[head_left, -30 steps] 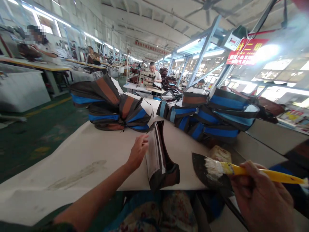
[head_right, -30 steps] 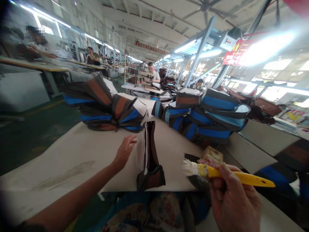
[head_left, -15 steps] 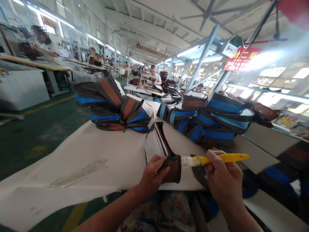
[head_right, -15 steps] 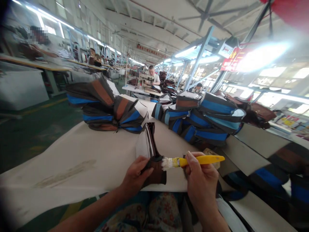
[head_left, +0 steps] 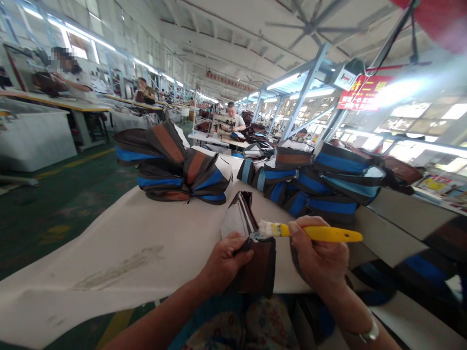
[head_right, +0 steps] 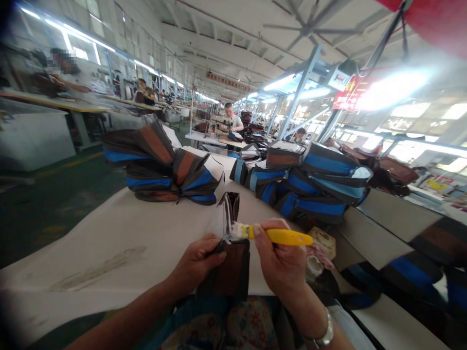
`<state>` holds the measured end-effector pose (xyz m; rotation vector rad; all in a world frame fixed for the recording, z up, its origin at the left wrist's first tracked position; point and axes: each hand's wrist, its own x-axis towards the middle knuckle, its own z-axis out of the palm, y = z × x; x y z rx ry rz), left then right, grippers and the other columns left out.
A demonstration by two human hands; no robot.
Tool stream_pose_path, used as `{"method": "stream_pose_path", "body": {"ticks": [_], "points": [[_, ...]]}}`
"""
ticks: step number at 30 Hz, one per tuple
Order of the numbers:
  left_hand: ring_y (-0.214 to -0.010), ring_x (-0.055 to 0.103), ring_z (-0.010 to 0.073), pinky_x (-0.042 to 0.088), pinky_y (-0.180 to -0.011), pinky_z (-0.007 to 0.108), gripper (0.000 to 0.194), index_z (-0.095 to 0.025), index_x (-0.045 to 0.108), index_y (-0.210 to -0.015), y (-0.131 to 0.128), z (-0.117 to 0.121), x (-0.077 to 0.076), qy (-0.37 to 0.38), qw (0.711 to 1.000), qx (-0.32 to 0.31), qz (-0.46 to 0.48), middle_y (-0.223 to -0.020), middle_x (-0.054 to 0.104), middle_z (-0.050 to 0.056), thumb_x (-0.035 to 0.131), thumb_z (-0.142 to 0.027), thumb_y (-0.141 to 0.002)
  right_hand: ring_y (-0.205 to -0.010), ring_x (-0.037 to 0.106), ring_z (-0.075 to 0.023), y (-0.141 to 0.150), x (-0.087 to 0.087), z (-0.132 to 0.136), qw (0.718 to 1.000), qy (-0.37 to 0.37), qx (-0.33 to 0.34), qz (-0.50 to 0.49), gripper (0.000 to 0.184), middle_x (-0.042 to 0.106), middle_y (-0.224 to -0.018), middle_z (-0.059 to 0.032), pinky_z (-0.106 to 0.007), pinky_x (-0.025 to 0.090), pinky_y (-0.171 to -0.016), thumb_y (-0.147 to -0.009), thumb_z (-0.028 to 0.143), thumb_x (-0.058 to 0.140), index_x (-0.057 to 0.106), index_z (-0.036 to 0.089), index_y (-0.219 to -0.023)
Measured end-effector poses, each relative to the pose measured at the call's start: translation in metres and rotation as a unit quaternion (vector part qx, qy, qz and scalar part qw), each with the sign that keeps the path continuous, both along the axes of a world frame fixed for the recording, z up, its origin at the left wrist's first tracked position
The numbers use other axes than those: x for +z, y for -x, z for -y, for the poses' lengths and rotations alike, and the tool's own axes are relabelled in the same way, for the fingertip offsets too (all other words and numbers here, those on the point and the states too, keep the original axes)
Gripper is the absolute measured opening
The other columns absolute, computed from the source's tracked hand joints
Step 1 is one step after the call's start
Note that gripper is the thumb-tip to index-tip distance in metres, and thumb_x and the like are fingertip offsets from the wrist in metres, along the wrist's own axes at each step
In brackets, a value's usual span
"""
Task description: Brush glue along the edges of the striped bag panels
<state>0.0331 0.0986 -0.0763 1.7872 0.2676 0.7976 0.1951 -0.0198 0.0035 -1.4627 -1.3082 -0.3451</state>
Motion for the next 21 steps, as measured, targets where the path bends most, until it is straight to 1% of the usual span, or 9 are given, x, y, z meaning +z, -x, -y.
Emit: {"method": "stream_pose_path", "body": {"ticks": [2,4,6,9,12,14,18,20,21], "points": [[-0.087,0.054,0.0181,0.043,-0.080,0.028,0.018,-0.018,0.070,-0.084,0.001,-0.004,0.002,0.008,1.000,-0.003,0.002,-0.085,0.056,0.001,0.058,-0.029,-0.092,-0.066,0.060,-0.0160,0.000,-0.001,0.002,0.993,0.034,0.074,0.085,0.006,0.063,-0.076,0.0013,-0.028,0.047,-0.062,-0.095,0.023,0.061,0.060,0.024,-0.089],[-0.087,0.053,0.0183,0.042,-0.079,0.028,0.019,-0.018,0.070,-0.084,0.002,-0.006,0.004,0.011,1.000,-0.008,-0.007,-0.083,0.055,0.001,0.058,-0.030,-0.092,-0.069,0.061,-0.0166,-0.004,-0.001,0.004,0.975,0.070,0.114,0.175,0.007,0.065,-0.079,0.0004,-0.029,0.048,-0.065,-0.095,0.018,0.060,0.060,0.024,-0.093],[-0.084,0.051,0.0172,0.040,-0.077,0.027,0.020,-0.017,0.067,-0.078,0.003,-0.008,0.004,0.014,1.000,-0.015,-0.019,-0.080,0.053,0.001,0.059,-0.030,-0.091,-0.069,0.061,-0.0169,-0.009,0.002,0.008,0.966,0.076,0.117,0.217,0.008,0.065,-0.080,-0.0012,-0.030,0.049,-0.064,-0.095,0.015,0.058,0.059,0.023,-0.097],[-0.083,0.050,0.0162,0.038,-0.077,0.026,0.022,-0.016,0.064,-0.076,0.004,-0.009,0.003,0.027,0.999,-0.027,-0.019,-0.080,0.051,0.000,0.059,-0.030,-0.091,-0.074,0.062,-0.0185,-0.013,0.007,0.015,0.959,0.056,0.113,0.255,0.009,0.064,-0.082,-0.0043,-0.031,0.050,-0.066,-0.095,0.014,0.058,0.057,0.020,-0.101],[-0.082,0.050,0.0156,0.038,-0.077,0.026,0.023,-0.016,0.063,-0.075,0.005,-0.012,0.004,0.038,0.999,-0.019,-0.020,-0.080,0.050,0.000,0.058,-0.031,-0.091,-0.074,0.061,-0.0191,-0.013,0.008,0.020,0.938,0.063,0.152,0.304,0.009,0.062,-0.079,-0.0049,-0.031,0.051,-0.067,-0.096,0.011,0.056,0.056,0.017,-0.103],[-0.080,0.049,0.0152,0.038,-0.076,0.026,0.023,-0.016,0.061,-0.073,0.006,-0.014,0.005,0.030,0.999,-0.004,-0.022,-0.078,0.049,-0.001,0.059,-0.030,-0.091,-0.075,0.061,-0.0195,-0.015,0.006,0.023,0.933,0.076,0.155,0.317,0.010,0.062,-0.079,-0.0053,-0.032,0.052,-0.067,-0.095,0.009,0.055,0.056,0.017,-0.102],[-0.082,0.053,0.0169,0.040,-0.077,0.027,0.018,-0.016,0.065,-0.077,0.009,-0.019,0.010,-0.006,1.000,0.011,-0.022,-0.079,0.055,0.000,0.061,-0.030,-0.089,-0.087,0.064,-0.0201,-0.016,0.002,0.027,0.956,0.049,0.106,0.268,0.013,0.064,-0.088,-0.0068,-0.031,0.053,-0.074,-0.094,0.011,0.059,0.057,0.017,-0.105],[-0.086,0.056,0.0182,0.042,-0.078,0.028,0.013,-0.017,0.068,-0.086,0.009,-0.019,0.010,-0.009,0.999,0.016,-0.028,-0.084,0.060,0.002,0.063,-0.029,-0.087,-0.086,0.064,-0.0184,-0.016,0.000,0.025,0.963,0.049,0.107,0.244,0.012,0.066,-0.091,-0.0060,-0.029,0.053,-0.071,-0.095,0.013,0.058,0.058,0.019,-0.106],[-0.087,0.058,0.0186,0.044,-0.079,0.028,0.014,-0.017,0.068,-0.094,0.009,-0.018,0.010,-0.004,0.999,0.023,-0.028,-0.087,0.063,0.002,0.064,-0.028,-0.086,-0.084,0.064,-0.0174,-0.016,-0.001,0.024,0.964,0.053,0.107,0.237,0.010,0.067,-0.091,-0.0052,-0.028,0.052,-0.069,-0.096,0.015,0.058,0.058,0.020,-0.105]]}}
